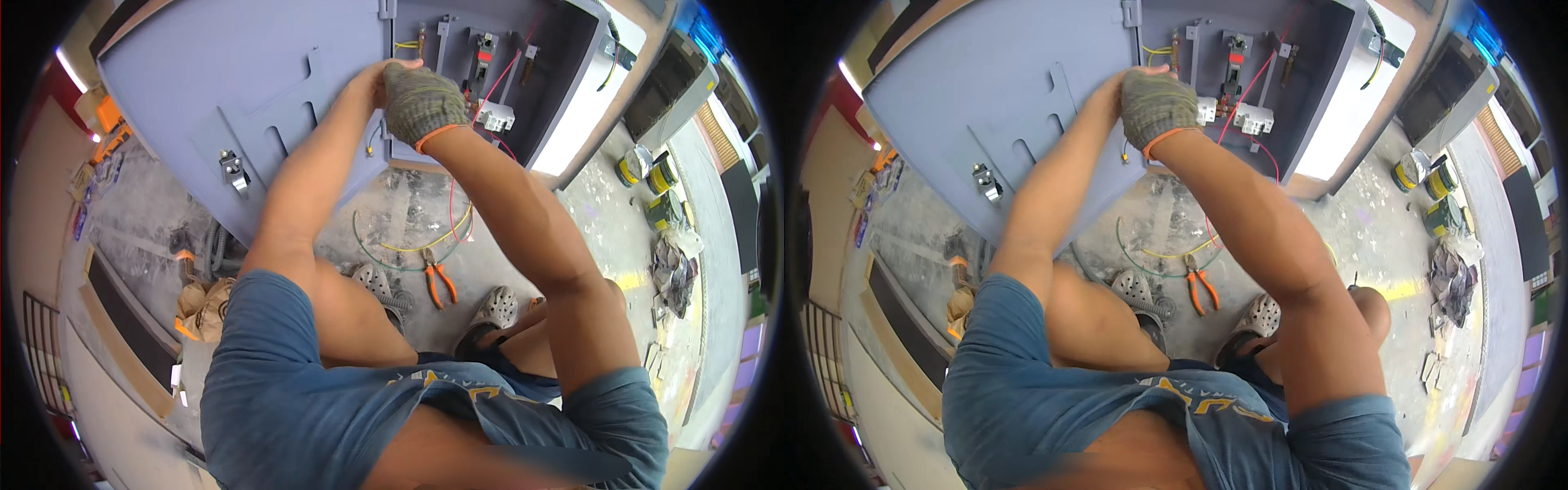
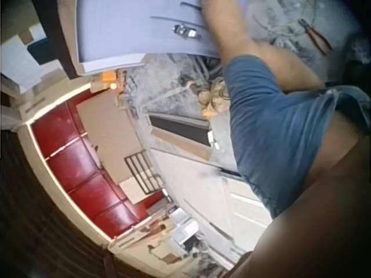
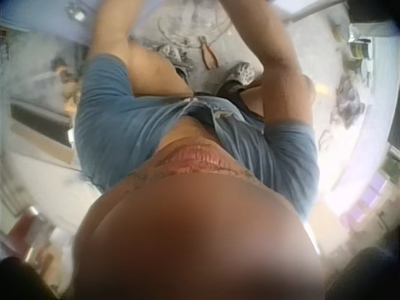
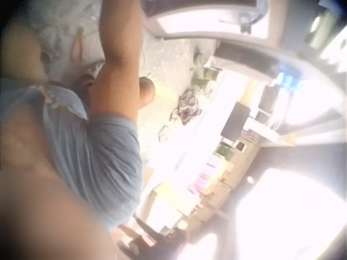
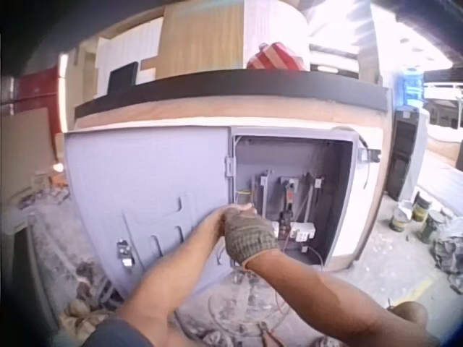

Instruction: Installing and connecting colored electrical wires inside a wall-mounted metal breaker box.

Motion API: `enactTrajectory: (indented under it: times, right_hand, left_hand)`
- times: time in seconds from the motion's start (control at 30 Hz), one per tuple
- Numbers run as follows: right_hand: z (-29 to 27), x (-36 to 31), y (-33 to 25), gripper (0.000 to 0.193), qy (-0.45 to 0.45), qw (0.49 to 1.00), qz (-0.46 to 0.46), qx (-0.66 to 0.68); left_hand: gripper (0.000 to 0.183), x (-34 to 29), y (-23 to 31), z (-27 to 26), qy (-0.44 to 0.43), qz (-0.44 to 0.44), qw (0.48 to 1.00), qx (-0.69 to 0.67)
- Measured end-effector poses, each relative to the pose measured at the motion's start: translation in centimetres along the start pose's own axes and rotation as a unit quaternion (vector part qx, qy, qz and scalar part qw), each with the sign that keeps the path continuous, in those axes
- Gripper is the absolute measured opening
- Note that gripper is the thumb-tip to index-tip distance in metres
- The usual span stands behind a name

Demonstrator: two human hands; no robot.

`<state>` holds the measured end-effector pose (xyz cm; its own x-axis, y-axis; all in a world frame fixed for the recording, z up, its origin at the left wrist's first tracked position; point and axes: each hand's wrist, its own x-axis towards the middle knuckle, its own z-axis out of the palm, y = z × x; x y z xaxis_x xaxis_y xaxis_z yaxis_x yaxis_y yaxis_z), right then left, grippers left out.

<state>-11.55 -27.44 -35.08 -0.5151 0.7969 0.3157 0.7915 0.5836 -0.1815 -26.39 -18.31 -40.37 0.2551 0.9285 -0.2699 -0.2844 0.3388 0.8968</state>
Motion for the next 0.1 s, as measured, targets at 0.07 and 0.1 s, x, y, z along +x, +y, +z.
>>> enactTrajectory:
  times: [0.07, 0.1]
  right_hand:
    - [0.83, -0.09, 0.86, 0.028, 0.031, 0.994, -0.089, -0.054]
    - [1.1, 0.13, 0.58, 0.028, 0.03, 0.994, -0.091, -0.052]
  left_hand:
    - [0.05, 0.19, -0.19, -0.18, -0.018, -0.001, 1.0, -0.008]
    - [0.056, 0.11, 0.05, -0.82, -0.03, 0.005, 0.999, -0.014]
